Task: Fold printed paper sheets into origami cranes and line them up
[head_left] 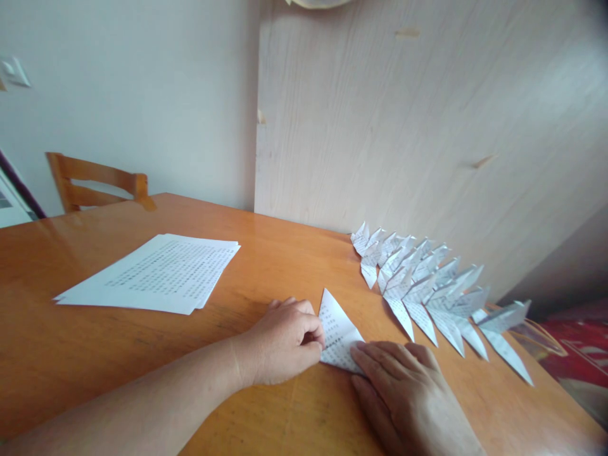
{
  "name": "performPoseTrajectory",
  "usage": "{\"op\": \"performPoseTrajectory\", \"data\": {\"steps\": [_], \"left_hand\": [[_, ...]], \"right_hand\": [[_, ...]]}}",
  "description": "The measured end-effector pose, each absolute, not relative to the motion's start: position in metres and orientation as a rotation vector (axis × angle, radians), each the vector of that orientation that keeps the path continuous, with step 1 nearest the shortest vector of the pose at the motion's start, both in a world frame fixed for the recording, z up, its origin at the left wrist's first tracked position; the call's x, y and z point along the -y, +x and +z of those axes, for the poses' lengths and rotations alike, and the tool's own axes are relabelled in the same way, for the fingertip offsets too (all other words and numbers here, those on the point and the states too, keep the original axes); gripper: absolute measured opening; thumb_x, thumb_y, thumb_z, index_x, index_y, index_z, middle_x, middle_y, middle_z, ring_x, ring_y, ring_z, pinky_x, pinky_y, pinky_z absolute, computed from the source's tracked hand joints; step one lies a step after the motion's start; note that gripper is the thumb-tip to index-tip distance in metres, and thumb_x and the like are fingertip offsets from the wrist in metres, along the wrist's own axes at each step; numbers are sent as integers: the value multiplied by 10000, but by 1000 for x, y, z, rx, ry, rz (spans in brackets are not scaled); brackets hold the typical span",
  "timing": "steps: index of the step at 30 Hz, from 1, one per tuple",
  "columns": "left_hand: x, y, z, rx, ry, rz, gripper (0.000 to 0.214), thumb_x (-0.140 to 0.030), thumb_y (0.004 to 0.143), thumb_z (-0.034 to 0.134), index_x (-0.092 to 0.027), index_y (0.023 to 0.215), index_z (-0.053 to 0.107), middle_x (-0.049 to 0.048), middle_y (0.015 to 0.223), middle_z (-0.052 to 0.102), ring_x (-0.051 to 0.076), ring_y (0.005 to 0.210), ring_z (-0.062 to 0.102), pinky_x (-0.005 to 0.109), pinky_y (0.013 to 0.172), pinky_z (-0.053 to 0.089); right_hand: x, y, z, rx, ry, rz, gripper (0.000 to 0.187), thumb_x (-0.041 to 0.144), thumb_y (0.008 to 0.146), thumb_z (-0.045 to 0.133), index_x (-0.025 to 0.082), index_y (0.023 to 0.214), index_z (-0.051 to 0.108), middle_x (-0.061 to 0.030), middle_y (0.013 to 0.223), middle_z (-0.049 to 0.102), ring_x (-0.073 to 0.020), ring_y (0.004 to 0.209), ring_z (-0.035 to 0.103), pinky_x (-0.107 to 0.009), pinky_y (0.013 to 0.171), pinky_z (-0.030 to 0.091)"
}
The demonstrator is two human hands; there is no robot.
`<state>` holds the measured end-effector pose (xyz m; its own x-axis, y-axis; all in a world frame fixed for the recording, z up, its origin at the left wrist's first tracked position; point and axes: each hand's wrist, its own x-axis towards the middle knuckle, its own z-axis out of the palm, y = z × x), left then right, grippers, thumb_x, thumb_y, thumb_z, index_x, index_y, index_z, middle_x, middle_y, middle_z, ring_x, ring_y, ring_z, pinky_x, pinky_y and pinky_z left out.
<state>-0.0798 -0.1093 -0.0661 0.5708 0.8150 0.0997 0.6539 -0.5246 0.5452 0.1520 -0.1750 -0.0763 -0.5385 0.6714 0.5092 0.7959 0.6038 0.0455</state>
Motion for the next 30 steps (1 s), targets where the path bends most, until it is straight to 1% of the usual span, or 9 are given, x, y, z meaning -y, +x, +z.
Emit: {"op": "performPoseTrajectory", "data": {"steps": [5,10,12,14,18,20,26,30], "left_hand": [[105,-81,-65,-1171,2314,452,253,-121,823,514,-259,812,726,-9,988,671,205,1018,567,358,914,398],[103,-82,-64,-1164,2313,426,283,-109,832,485,-255,820,727,-4,999,669,202,1022,569,337,918,419],[103,-82,-64,-1146,2332,422,267,-129,844,491,-252,826,727,2,993,665,202,1005,569,338,910,420],[104,-82,-65,-1141,2356,446,214,-185,867,516,-241,817,716,13,967,654,203,971,569,339,890,421],[106,-81,-67,-1152,2362,493,127,-328,851,634,-224,816,697,29,924,631,209,916,559,333,832,422],[107,-81,-68,-1139,2359,498,113,-332,837,663,-226,827,700,28,926,629,211,925,556,329,827,417],[108,-81,-69,-1147,2373,508,83,-310,837,677,-229,821,691,20,932,623,211,948,553,332,837,401],[108,-81,-67,-1152,2384,503,48,-279,825,685,-231,828,679,17,935,622,213,958,552,332,841,399]], "right_hand": [[175,152,-76,2378,-1162,-391,235,233,905,588,239,1101,717,0,1045,771,-207,902,687,-364,809,384],[174,154,-78,2398,-1168,-428,233,246,903,586,243,1101,708,2,1024,768,-204,883,682,-363,782,389],[174,155,-78,2399,-1182,-438,234,255,904,583,244,1105,704,-4,1016,769,-214,880,678,-369,773,390],[174,154,-78,2400,-1190,-443,230,258,909,574,249,1099,703,-10,1014,769,-221,879,675,-372,763,392],[176,153,-77,2398,-1184,-478,229,264,911,565,251,1092,706,-20,1019,769,-226,876,672,-374,748,399],[176,153,-77,2392,-1179,-489,230,265,907,571,252,1092,709,-16,1027,770,-228,881,672,-373,748,399],[176,154,-79,2381,-1212,-470,255,257,883,613,262,1121,706,13,1058,767,-226,914,664,-371,767,394],[176,153,-79,2377,-1208,-470,230,265,893,595,258,1091,711,4,1028,767,-217,881,661,-369,751,396]]}}
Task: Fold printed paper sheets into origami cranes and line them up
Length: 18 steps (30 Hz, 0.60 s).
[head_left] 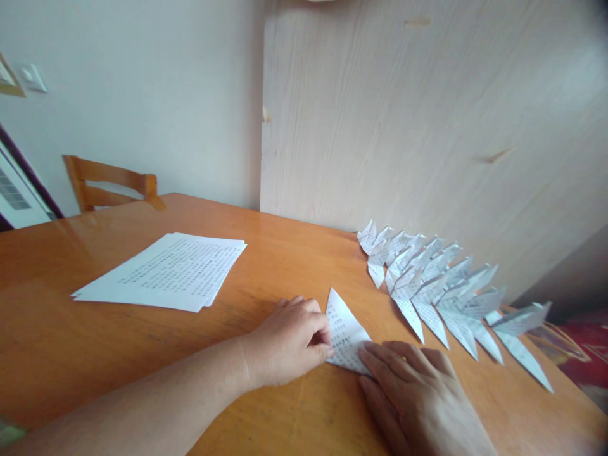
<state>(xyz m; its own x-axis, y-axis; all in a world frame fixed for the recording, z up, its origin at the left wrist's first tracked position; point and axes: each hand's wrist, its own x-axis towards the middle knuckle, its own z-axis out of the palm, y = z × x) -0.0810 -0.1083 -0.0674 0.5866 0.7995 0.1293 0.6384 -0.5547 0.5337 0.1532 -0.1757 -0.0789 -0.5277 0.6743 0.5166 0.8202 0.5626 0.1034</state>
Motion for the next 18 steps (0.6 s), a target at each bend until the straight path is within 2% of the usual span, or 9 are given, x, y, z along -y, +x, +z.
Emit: {"op": "performPoseTrajectory", "data": {"steps": [18], "left_hand": [[110,-80,-66,-1167,2408,479,22,-248,818,669,-227,824,667,12,947,621,209,967,550,346,846,378]], "right_hand": [[176,153,-77,2382,-1218,-433,242,260,906,589,259,1116,708,17,1061,761,-232,932,650,-367,783,374]]}}
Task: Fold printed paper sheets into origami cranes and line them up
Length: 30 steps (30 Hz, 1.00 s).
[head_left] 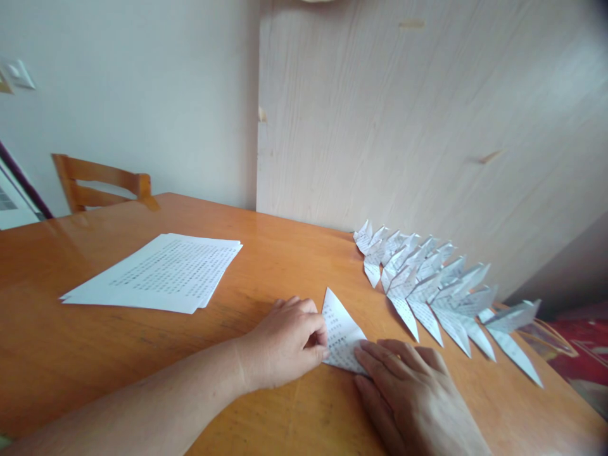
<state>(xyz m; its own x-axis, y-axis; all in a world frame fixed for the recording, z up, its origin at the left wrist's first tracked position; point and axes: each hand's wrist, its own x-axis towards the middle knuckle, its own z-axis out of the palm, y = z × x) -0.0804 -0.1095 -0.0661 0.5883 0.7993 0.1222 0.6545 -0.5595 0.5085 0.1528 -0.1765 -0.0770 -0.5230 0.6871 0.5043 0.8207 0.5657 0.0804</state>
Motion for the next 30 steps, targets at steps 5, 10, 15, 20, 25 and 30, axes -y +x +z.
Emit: {"op": "performPoseTrajectory", "data": {"steps": [5,10,15,20,25,30], "left_hand": [[110,-80,-66,-1152,2409,486,21,-227,817,647,-229,816,667,10,941,620,206,959,548,344,849,384],[110,-81,-66,-1132,2410,478,40,-226,807,644,-229,837,672,21,952,621,219,981,545,347,854,396],[109,-83,-66,-1116,2423,472,100,-214,800,622,-240,875,683,14,972,618,219,991,550,362,865,395],[108,-84,-65,-1109,2441,443,125,-210,799,604,-253,880,689,6,992,626,217,1001,557,379,879,383],[108,-85,-65,-1095,2507,441,147,-213,807,598,-269,910,687,7,1010,628,227,1021,547,398,908,389],[109,-85,-64,-1007,2607,440,374,-178,824,563,-330,1151,658,18,1238,592,254,1187,498,449,1020,368]], "right_hand": [[177,152,-76,2375,-1214,-418,235,247,906,583,250,1106,707,15,1052,760,-224,918,647,-362,785,370],[176,152,-76,2395,-1219,-422,232,254,923,564,244,1107,704,8,1054,758,-230,909,643,-368,782,367],[178,153,-77,2416,-1258,-405,239,277,948,537,249,1121,699,5,1061,752,-230,922,644,-372,788,369],[180,152,-76,2430,-1266,-416,248,283,948,536,250,1139,691,-5,1086,750,-249,968,637,-388,807,372],[180,152,-77,2443,-1262,-415,232,275,948,537,263,1125,688,5,1103,747,-258,997,630,-396,817,373],[181,151,-77,2449,-1321,-376,219,282,949,546,251,1118,682,-7,1110,733,-270,1004,620,-420,835,380]]}}
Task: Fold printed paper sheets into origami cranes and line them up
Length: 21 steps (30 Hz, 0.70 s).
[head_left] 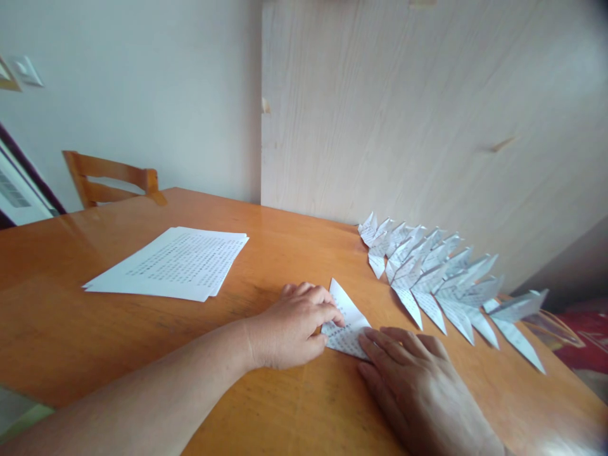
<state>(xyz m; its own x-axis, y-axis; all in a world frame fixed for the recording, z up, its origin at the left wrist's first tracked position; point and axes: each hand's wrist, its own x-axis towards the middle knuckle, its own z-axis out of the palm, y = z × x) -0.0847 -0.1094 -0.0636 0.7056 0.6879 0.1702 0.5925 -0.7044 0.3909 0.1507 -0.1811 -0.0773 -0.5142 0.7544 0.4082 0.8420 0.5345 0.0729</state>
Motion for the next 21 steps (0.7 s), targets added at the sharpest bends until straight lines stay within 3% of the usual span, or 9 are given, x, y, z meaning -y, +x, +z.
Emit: {"op": "performPoseTrajectory", "data": {"steps": [5,11,21], "left_hand": [[108,-83,-64,-926,2740,311,533,-160,856,486,-396,1325,580,-10,1512,440,309,1424,296,566,1134,255],[106,-84,-62,-947,2682,83,564,-236,912,438,-494,1413,463,-70,1629,247,378,1513,51,741,1123,59],[106,-82,-58,-972,2618,22,561,-253,908,440,-504,1410,464,-82,1650,168,369,1517,-42,747,1111,-33]], "right_hand": [[182,149,-75,2460,-1367,-328,225,282,942,569,245,1140,667,-16,1115,722,-273,1009,612,-434,843,392],[182,150,-75,2449,-1374,-302,218,293,940,589,249,1140,665,-13,1130,721,-271,1024,611,-443,868,405],[186,153,-73,2459,-1420,-301,286,315,963,551,242,1219,656,-39,1196,712,-284,1133,587,-460,917,433]]}}
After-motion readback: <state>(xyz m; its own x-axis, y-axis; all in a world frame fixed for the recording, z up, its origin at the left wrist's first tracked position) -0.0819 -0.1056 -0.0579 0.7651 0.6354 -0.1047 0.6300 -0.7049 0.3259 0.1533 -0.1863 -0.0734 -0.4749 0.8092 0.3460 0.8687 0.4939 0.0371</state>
